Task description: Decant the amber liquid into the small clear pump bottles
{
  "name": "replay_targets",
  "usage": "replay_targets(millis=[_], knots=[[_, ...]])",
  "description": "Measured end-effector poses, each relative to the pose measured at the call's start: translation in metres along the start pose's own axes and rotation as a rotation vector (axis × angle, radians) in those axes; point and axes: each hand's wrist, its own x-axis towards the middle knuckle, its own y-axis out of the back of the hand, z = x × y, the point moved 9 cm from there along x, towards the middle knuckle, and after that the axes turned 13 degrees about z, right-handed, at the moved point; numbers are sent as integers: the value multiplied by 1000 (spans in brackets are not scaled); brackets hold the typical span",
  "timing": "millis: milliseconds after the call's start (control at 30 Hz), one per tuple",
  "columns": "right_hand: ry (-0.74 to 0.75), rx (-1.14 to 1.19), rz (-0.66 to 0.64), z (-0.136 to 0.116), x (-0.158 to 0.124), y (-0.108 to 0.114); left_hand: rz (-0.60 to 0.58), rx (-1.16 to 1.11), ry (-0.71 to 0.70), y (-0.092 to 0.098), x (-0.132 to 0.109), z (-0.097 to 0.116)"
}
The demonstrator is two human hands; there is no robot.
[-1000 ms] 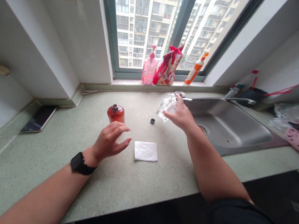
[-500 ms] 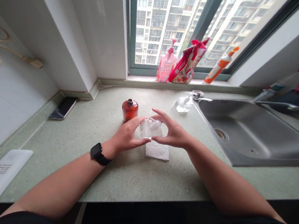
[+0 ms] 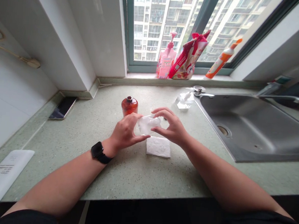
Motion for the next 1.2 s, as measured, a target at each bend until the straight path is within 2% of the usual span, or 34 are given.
replay_targets(millis=[267,533,600,700,767,833,933,1000,1100,1200], knots=[[-1,-4,82,-8,0,3,-2,24,-22,-1,0,0],[47,23,3,-9,1,-2,-15,6,-6,0,1,-4],[10,7,20,-1,2,3,8,4,1,3,2,-5],[-134,-20,118,22,5,18,44,7,5,7,3,-6],[-219,-15,139,34,4,23,58,14,4,9,3,-7],[-223,37,65,36,2,17,61,21,6,10,3,-7],[-130,127,-77,21,-4,0,48,36,-4,8,2,-6],[-105,132,-92,13,-9,-7,31,49,-21,6,1,-4],[-134,94,-18,14,-10,-7,8,48,-44,3,0,-1],[-164,40,79,24,-4,4,23,32,-10,4,1,-4]])
